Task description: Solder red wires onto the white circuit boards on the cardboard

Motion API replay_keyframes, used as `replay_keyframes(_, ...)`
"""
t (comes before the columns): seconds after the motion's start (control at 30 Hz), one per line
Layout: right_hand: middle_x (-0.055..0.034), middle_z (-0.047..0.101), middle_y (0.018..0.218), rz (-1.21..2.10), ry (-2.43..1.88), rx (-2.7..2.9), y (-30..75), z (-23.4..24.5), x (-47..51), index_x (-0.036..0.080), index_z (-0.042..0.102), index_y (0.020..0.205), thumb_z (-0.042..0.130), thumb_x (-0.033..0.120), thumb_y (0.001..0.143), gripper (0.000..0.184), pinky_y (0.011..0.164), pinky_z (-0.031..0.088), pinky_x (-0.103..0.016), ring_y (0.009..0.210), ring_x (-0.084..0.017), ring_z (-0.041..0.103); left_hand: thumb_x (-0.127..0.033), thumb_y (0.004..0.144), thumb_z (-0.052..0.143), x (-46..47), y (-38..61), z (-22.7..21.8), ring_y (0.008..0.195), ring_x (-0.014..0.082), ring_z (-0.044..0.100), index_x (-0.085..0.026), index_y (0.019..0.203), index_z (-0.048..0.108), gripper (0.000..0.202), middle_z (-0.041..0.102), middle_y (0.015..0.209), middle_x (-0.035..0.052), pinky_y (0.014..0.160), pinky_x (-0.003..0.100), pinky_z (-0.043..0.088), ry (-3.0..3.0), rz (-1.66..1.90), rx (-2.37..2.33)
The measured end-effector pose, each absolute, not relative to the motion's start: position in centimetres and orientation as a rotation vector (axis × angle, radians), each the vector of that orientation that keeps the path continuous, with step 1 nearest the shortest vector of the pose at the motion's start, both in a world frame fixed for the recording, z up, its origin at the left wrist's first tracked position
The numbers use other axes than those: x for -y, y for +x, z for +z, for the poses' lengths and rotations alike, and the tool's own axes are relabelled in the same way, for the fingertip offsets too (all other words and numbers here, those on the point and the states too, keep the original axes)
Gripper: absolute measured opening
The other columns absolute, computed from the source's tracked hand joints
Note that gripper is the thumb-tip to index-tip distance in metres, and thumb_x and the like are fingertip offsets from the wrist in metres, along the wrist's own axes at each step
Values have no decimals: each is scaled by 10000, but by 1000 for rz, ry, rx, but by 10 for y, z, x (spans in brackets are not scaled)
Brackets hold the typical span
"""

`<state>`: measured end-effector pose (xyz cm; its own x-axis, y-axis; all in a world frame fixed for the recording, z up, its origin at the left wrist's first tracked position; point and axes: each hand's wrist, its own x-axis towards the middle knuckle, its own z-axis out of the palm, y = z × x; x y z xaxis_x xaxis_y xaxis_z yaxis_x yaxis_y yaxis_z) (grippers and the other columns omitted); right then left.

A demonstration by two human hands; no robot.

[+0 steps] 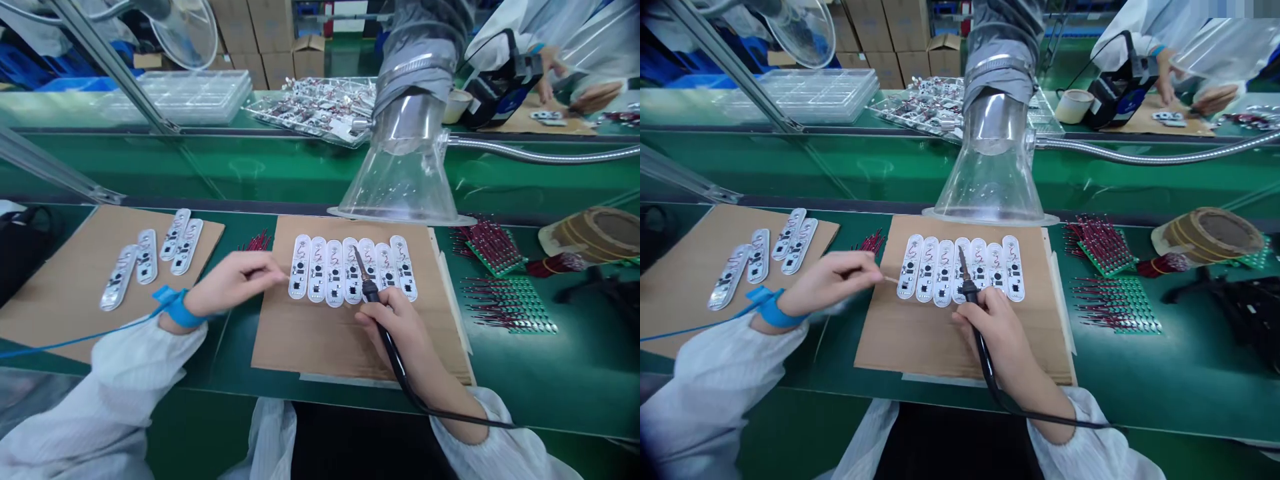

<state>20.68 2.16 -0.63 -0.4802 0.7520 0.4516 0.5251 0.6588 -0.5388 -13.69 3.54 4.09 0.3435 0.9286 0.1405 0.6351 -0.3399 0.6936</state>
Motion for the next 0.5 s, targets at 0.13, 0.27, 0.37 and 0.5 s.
replay_keyframes(0.13,5,561,888,474,-954,2089,204,1,-21,250,674,1050,632,118,1072,140,643,487,-282,740,-153,592,-263,999,666,-50,-161,22,547,107,395,-195,796,674,214,431,637,-64,556,256,337,1973,1158,-1452)
replay_keyframes(0.27,-12,770,967,637,-1002,2007,203,-7,-15,300,654,1316,650,182,1092,253,750,636,-310,831,-189,790,-265,975,691,-51,-165,-1,546,105,382,-197,867,674,129,464,651,-63,546,253,329,1916,1131,-1434)
replay_keyframes(0.37,-23,849,1010,810,-1029,1878,205,-19,-10,307,584,1405,680,257,1104,319,815,696,-343,906,-218,859,-256,964,699,-47,-165,-4,548,102,357,-205,842,643,143,442,647,-68,548,251,318,1929,1113,-1429)
replay_keyframes(0.5,-36,860,982,794,-1100,1853,215,-28,-7,297,659,1284,734,348,1090,214,805,698,-377,896,-242,863,-227,949,696,-45,-166,0,541,102,342,-216,850,622,124,411,635,-80,543,250,300,1928,1126,-1411)
